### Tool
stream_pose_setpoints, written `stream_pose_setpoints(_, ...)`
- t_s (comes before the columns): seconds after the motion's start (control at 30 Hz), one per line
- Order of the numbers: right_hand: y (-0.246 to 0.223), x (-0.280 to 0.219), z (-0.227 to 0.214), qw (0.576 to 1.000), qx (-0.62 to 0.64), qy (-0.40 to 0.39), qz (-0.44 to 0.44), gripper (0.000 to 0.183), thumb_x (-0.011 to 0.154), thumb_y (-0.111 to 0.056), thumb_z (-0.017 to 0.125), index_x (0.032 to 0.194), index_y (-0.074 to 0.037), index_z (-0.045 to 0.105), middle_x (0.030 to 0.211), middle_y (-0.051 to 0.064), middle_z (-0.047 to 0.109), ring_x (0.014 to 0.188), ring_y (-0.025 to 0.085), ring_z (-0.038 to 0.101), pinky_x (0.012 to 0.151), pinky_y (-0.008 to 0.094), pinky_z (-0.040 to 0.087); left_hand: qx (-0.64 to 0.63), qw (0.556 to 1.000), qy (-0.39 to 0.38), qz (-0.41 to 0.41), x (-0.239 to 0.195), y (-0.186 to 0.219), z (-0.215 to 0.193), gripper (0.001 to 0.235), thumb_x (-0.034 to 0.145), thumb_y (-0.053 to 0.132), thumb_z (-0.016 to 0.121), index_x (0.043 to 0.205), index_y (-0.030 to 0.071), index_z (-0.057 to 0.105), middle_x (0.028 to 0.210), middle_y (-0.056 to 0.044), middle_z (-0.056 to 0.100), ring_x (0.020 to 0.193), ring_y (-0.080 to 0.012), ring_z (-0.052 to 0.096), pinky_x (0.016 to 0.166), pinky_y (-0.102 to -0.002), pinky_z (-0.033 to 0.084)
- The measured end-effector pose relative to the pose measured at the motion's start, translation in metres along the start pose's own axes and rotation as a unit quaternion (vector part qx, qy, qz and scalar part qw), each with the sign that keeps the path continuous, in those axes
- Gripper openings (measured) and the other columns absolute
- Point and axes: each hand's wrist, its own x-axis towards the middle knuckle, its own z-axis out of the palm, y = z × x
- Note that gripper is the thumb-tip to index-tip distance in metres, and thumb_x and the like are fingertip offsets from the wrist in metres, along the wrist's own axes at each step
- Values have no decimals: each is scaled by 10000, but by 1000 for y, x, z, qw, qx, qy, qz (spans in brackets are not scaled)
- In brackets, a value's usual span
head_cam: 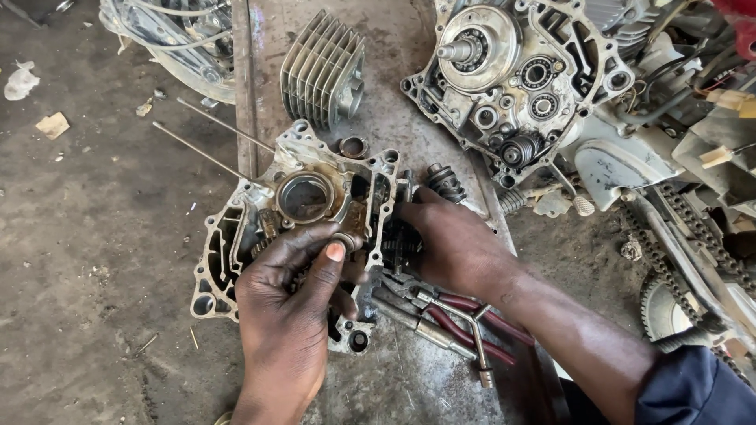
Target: Inspecting and attempting to assemble a gear shaft mechanism within a motorcycle engine casing
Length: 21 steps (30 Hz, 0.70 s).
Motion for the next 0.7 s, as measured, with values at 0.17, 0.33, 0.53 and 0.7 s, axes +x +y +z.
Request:
stream_pose_setpoints(0.17,0,-8,-12,996,82,35,14,501,829,23,752,1265,-185,620,1376,21,555,1100,205,710,942,343,625,-59,998,-5,-9,0,2,-4,157,908,-17,667,1062,-35,691,874,-228,747,525,-187,577,356,-254,373)
stream_pose_setpoints(0.33,6,-16,-15,979,164,121,-16,658,783,-26,796,1393,-182,603,1547,63,532,1143,267,726,962,390,635,-128,991,-22,-10,2,1,-10,108,924,14,644,1027,29,673,911,-204,722,654,-228,597,489,-311,401)
stream_pose_setpoints(0.53,-2,-32,-25,935,304,181,36,676,704,44,812,1315,-208,676,1477,52,615,723,183,838,393,266,671,-88,995,6,-37,4,-5,-7,170,900,-31,686,1065,-1,712,958,-164,741,788,-351,769,507,-353,514)
stream_pose_setpoints(0.7,-7,-38,-16,879,376,281,-82,633,676,-16,841,1285,-111,696,1131,80,697,772,150,758,714,240,696,-55,997,-17,-47,3,-5,-3,196,856,6,743,1041,-18,683,970,-188,749,904,-388,822,564,-367,595)
